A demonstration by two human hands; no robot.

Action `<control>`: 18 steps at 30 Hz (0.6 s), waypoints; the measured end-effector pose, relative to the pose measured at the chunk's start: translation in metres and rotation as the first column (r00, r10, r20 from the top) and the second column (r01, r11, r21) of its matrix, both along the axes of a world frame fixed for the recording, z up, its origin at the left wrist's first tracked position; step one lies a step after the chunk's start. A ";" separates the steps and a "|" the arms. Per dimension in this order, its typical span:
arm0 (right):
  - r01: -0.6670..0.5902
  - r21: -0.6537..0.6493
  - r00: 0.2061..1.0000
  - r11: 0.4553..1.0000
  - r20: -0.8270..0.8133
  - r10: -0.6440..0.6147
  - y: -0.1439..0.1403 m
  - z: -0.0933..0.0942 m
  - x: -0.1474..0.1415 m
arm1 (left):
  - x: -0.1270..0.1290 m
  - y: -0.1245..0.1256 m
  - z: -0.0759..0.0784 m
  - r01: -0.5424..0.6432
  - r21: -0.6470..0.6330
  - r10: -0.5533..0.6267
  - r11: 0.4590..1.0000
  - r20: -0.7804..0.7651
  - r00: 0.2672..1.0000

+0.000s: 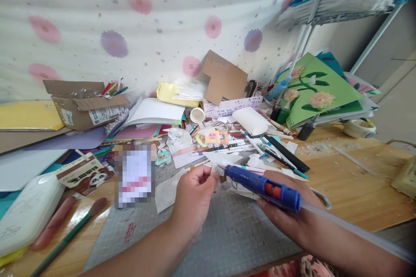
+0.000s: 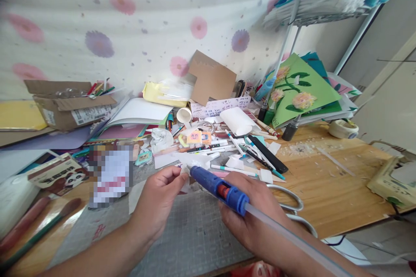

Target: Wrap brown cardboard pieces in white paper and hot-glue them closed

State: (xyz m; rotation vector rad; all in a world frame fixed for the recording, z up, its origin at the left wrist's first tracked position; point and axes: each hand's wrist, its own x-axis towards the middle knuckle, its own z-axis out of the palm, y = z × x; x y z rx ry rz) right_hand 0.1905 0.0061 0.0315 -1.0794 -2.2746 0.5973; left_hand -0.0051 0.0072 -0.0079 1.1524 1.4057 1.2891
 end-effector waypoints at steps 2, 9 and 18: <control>0.008 0.007 1.000 1.000 0.012 -0.008 0.000 0.000 0.000 | 0.000 0.000 -0.001 0.005 0.009 -0.005 1.000 -0.005 1.000; 0.041 0.027 0.998 0.999 0.045 -0.042 -0.002 0.000 0.006 | -0.003 0.003 -0.007 -0.010 0.022 0.011 1.000 -0.012 1.000; 0.029 0.018 1.000 0.999 0.003 -0.029 0.000 -0.001 0.009 | -0.003 0.003 -0.004 -0.019 -0.002 0.019 1.000 -0.041 0.999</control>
